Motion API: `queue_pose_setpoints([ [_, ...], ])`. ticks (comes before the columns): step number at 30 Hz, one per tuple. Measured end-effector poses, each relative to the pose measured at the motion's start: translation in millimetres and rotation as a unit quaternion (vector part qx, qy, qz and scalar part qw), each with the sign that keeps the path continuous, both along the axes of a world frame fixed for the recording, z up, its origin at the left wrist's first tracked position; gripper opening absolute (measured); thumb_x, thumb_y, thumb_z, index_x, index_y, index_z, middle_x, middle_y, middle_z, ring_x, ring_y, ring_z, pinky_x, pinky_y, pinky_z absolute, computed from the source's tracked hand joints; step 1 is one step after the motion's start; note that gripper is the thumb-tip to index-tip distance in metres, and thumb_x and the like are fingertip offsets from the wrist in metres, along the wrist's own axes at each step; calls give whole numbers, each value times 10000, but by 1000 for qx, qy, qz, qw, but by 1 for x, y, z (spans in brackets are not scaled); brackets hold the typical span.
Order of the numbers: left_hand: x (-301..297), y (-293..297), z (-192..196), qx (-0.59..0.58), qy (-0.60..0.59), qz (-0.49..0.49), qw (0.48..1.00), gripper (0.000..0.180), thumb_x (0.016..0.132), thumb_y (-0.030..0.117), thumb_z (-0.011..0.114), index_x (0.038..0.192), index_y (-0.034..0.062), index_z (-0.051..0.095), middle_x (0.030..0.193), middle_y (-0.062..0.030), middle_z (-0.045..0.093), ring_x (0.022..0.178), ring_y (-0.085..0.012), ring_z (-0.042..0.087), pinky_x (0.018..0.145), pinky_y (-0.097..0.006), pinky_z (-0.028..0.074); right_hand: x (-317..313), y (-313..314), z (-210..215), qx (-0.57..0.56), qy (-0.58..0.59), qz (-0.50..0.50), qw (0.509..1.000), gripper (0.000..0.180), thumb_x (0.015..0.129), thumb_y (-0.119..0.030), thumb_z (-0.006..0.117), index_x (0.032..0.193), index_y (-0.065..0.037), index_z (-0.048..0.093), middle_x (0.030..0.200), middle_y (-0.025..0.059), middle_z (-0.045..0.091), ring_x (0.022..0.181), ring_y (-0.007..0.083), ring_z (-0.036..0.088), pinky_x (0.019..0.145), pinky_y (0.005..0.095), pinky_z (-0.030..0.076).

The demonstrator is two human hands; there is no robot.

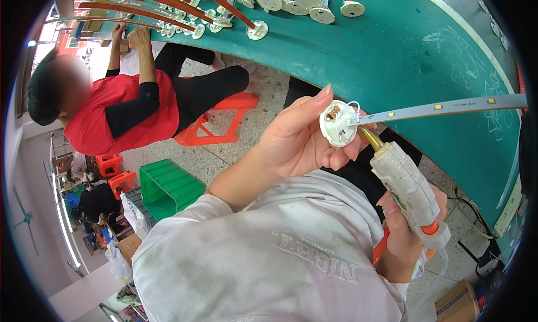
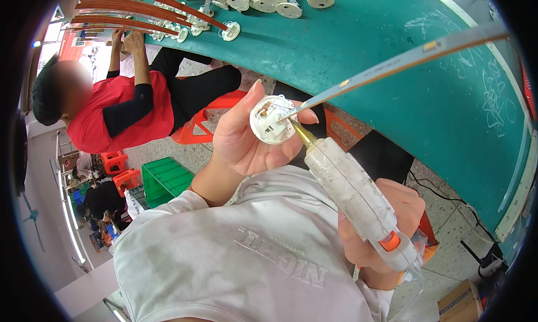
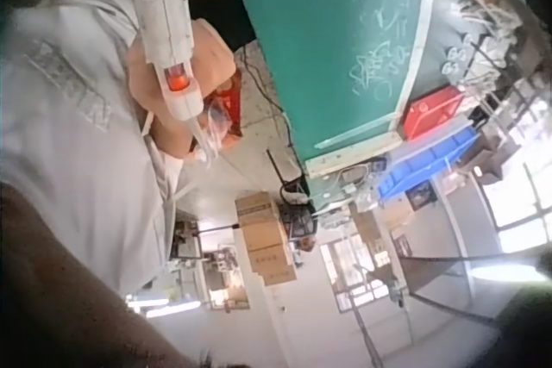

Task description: Using a hot glue gun to attach circular bases and support rods to LED light strips on an assembly line.

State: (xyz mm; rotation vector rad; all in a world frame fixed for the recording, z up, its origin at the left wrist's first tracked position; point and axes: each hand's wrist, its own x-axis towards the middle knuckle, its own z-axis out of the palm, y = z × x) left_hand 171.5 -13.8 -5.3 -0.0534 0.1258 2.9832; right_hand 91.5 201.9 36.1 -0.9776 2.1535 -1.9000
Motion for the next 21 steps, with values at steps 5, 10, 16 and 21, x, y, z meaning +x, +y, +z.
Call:
queue_pose_setpoints([
  [5,-2,3,12,6,-10,1,1000,760,1000,528,229,1340,-145,329,1153,-243,561,965,-309,621,755,-311,573,-6,4,3,34,11,59,998,90,671,-69,634,670,-9,567,503,50,414,369,229,353,376,299,285],
  [10,-7,3,13,18,19,-9,1000,756,1003,519,239,1337,-154,327,1027,-255,609,884,-285,639,701,-287,568,-5,1,6,25,-12,41,999,90,651,-63,635,655,-14,559,497,54,398,368,231,349,376,297,283],
  [16,-6,4,17,-25,-40,20,999,729,1005,503,260,1327,-143,357,1047,-252,605,883,-283,641,696,-293,569,-10,-5,13,47,26,43,998,130,622,-63,643,616,-23,520,493,56,388,369,234,350,376,294,280],
  [21,-3,4,7,-40,-42,38,998,696,1008,479,285,1315,-139,375,1089,-248,594,918,-294,640,742,-307,573,-9,-2,13,56,12,50,997,135,616,-62,641,605,-24,512,491,59,393,369,237,361,378,291,282],
])
